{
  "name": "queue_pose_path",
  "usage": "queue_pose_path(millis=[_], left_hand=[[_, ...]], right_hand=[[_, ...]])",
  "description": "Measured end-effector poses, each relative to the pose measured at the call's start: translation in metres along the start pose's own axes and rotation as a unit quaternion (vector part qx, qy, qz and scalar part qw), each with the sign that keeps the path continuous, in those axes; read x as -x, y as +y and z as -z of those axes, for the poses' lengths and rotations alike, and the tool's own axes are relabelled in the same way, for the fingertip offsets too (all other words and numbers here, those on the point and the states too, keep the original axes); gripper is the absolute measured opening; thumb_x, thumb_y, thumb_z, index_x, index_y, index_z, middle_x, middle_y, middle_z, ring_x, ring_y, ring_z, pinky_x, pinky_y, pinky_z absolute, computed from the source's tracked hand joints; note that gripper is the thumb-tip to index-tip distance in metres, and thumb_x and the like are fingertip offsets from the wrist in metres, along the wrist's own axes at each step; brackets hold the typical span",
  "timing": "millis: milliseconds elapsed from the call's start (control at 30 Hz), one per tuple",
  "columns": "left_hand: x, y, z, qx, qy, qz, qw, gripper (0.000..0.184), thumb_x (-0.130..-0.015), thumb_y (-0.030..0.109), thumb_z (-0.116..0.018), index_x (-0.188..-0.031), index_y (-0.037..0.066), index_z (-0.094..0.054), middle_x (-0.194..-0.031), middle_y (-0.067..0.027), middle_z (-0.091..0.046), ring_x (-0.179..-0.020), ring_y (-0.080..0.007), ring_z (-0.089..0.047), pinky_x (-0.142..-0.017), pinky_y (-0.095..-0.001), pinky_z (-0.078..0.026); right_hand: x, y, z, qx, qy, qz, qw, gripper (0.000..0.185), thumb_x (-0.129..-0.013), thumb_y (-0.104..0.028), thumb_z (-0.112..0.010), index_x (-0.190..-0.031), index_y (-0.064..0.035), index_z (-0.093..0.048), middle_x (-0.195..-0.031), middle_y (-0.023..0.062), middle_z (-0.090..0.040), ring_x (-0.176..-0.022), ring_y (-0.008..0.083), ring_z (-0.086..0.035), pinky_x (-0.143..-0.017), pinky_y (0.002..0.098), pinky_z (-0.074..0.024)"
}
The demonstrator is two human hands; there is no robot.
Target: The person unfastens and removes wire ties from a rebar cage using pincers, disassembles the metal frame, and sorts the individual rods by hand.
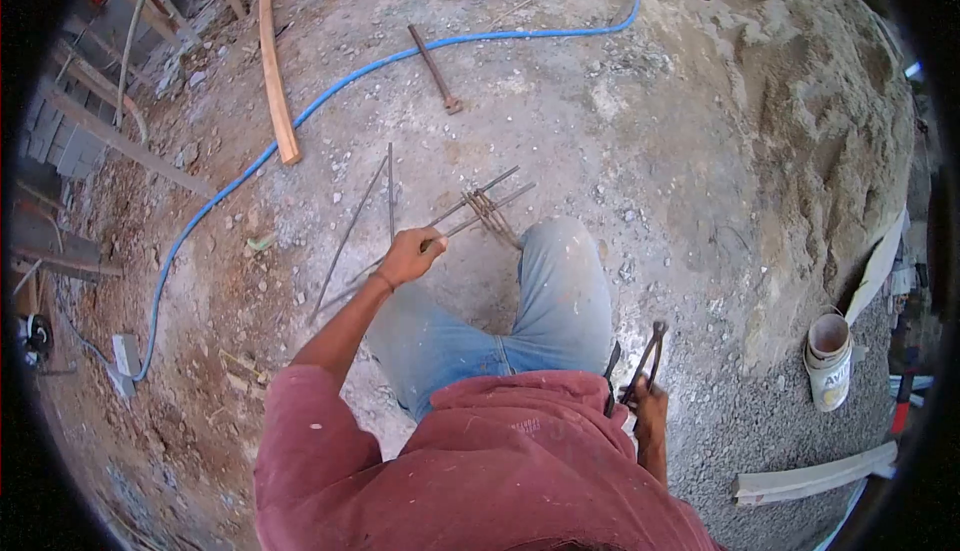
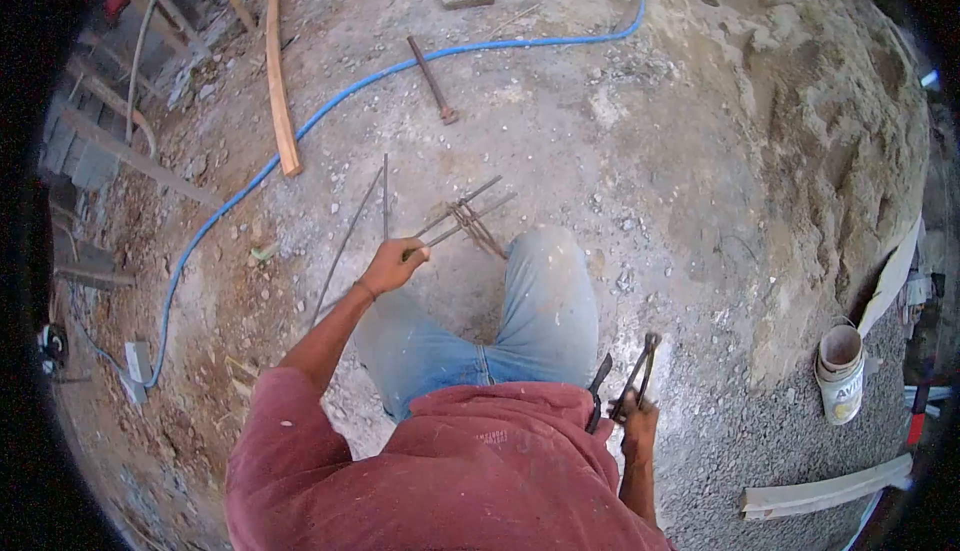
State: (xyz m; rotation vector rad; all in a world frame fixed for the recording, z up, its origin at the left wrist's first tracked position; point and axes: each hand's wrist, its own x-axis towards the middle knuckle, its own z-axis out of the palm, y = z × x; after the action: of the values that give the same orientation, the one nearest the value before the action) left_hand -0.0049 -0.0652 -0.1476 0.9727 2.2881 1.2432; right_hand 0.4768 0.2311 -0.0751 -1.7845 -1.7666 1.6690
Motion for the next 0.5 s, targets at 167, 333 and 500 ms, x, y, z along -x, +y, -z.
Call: queue_pose_path(millis=[167, 333, 500], left_hand=[[0.063, 0.079, -0.002, 0.217, -0.053, 0.118, 0.967, 0.05, -0.103, 0.049, -0.05, -0.094, 0.004, -0.071, -0.062, 0.002, -0.045, -0.06, -0.0098, -0.043, -0.055, -0.0288, -0.037], [0.075, 0.114, -0.043, 0.163, -0.017, 0.096, 0.982, 0.046, -0.105, 0.042, -0.049, -0.092, 0.003, -0.069, -0.062, 0.0006, -0.049, -0.059, -0.01, -0.046, -0.055, -0.0303, -0.039], [0.074, 0.135, -0.082, 0.16, -0.091, 0.08, 0.98, 0.033, -0.101, 0.029, -0.056, -0.092, 0.0, -0.069, -0.065, -0.0086, -0.059, -0.06, -0.0166, -0.056, -0.059, -0.034, -0.045]], right_hand=[[0.001, -0.122, -0.029, -0.092, -0.117, 0.095, 0.984, 0.049, -0.098, -0.028, -0.062, -0.133, 0.0051, -0.057, -0.099, 0.0166, -0.071, -0.082, 0.0235, -0.07, -0.078, 0.0374, -0.0579], [0.041, -0.198, -0.043, -0.122, -0.297, 0.09, 0.943, 0.055, -0.093, -0.019, -0.066, -0.137, 0.0103, -0.051, -0.106, 0.0212, -0.071, -0.087, 0.0277, -0.072, -0.081, 0.0388, -0.0577], [0.069, -0.194, -0.038, -0.056, -0.393, 0.002, 0.918, 0.061, -0.084, -0.004, -0.067, -0.14, 0.0123, -0.047, -0.11, 0.0266, -0.07, -0.089, 0.031, -0.072, -0.082, 0.0403, -0.0586]])
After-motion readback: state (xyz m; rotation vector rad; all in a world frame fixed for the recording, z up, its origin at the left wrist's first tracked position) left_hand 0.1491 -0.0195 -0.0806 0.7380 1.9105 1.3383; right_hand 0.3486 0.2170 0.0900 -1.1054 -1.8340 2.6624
